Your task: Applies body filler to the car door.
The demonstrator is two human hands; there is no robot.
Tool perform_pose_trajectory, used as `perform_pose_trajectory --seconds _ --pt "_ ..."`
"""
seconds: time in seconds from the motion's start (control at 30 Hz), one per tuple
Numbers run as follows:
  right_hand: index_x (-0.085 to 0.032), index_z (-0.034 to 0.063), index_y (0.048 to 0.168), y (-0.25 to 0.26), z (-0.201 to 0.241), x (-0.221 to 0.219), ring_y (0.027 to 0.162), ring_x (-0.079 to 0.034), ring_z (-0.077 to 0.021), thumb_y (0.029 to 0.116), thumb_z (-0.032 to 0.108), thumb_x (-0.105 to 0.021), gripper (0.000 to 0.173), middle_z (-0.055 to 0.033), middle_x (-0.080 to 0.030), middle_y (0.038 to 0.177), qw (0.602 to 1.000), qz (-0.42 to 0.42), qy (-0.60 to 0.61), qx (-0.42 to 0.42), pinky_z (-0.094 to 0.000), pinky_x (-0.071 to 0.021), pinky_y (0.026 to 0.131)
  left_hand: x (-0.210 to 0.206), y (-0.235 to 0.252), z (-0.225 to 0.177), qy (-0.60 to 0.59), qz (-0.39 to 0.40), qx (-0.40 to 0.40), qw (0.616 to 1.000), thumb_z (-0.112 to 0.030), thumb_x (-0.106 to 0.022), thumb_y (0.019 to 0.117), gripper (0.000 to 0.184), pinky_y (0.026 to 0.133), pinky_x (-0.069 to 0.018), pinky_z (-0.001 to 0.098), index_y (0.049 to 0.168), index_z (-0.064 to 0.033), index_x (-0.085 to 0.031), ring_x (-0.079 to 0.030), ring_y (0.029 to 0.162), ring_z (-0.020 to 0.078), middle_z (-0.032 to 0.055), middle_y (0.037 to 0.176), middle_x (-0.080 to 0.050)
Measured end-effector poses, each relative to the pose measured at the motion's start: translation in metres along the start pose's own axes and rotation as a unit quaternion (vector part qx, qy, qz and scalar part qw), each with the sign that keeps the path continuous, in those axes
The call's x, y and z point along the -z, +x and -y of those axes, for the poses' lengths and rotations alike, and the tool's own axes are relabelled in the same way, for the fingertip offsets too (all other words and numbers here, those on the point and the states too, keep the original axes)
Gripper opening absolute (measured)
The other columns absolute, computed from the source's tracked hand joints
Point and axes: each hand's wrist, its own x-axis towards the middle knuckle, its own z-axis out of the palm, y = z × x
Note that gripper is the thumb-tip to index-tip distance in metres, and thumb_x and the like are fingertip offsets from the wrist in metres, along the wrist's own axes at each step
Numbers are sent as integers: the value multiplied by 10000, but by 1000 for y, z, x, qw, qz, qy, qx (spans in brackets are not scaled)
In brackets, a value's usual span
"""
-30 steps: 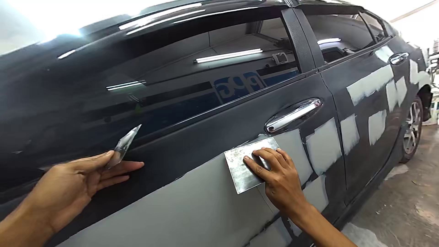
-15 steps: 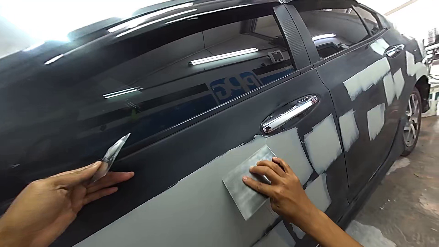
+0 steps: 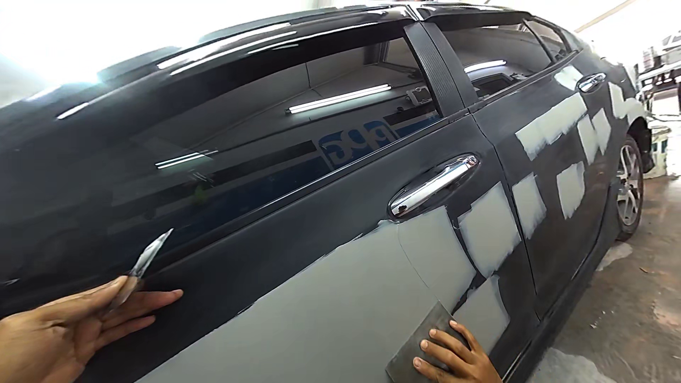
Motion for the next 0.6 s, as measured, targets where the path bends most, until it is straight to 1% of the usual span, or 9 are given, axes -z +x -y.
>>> perform_pose_trajectory --seconds 0.1,0.17,0.23,0.27,0.3,0.33,0.4,0.5,0.6 --pt "-620 382 1391 -26 -4 -8 1445 -433 -150 1041 132 -499 446 81 -592 1458 1000 9 3 -7 -493 -211 1237 1 1 0 2 1 -2 1000 -228 -258 1128 353 834 -575 308 1011 -78 -555 -748 886 174 68 919 -764" --pt "-619 376 1395 -34 -3 -5 1434 -451 -166 1033 123 -511 454 69 -601 1450 1000 27 1 -12 -504 -224 1229 0 -1 -2 7 1 1 1000 -228 -252 1128 360 830 -576 309 1025 -64 -556 -750 886 175 74 921 -765" --pt "-650 375 1364 -28 9 15 1364 -537 -191 1012 106 -550 454 50 -651 1390 997 69 -1 -41 -521 -310 1182 -2 -4 -4 13 3 4 1000 -228 -247 1130 368 829 -565 302 1020 -57 -554 -742 879 168 75 917 -759" --pt "-677 354 1335 -16 18 32 1299 -597 -225 986 75 -574 458 19 -690 1330 994 96 1 -61 -540 -381 1127 -1 -3 -3 14 8 2 1000 -225 -247 1126 372 832 -563 304 1013 -58 -560 -742 877 167 73 914 -759" --pt "-696 327 1311 0 26 50 1250 -630 -254 970 46 -581 457 -11 -712 1279 990 115 8 -79 -547 -423 1085 1 0 -2 14 11 -4 1000 -222 -258 1120 372 824 -572 304 1002 -60 -571 -746 865 166 70 904 -762" --pt "-696 318 1313 17 31 66 1246 -630 -268 969 35 -575 461 -27 -711 1273 988 119 16 -95 -555 -420 1085 3 3 -2 18 14 -9 1000 -224 -272 1116 364 820 -574 301 999 -69 -579 -746 863 160 62 901 -765" --pt "-702 354 1301 41 33 79 1259 -623 -234 993 71 -562 441 -2 -712 1270 991 61 10 -116 -544 -413 1116 7 5 1 33 19 -12 999 -241 -307 1114 345 826 -575 296 1013 -91 -601 -742 881 143 41 908 -766" --pt "-682 411 1291 80 6 67 1274 -600 -175 989 96 -499 473 37 -693 1272 991 -62 -45 -110 -496 -416 1135 10 6 4 35 27 -18 999 -243 -308 1109 351 836 -572 295 1004 -97 -609 -742 888 144 42 910 -768" --pt "-687 400 1299 119 -17 61 1270 -606 -212 936 33 -465 562 14 -685 1290 985 -116 -62 -109 -541 -420 1125 6 3 2 23 24 -17 999 -224 -287 1109 361 833 -574 303 989 -67 -589 -749 879 162 67 900 -770"
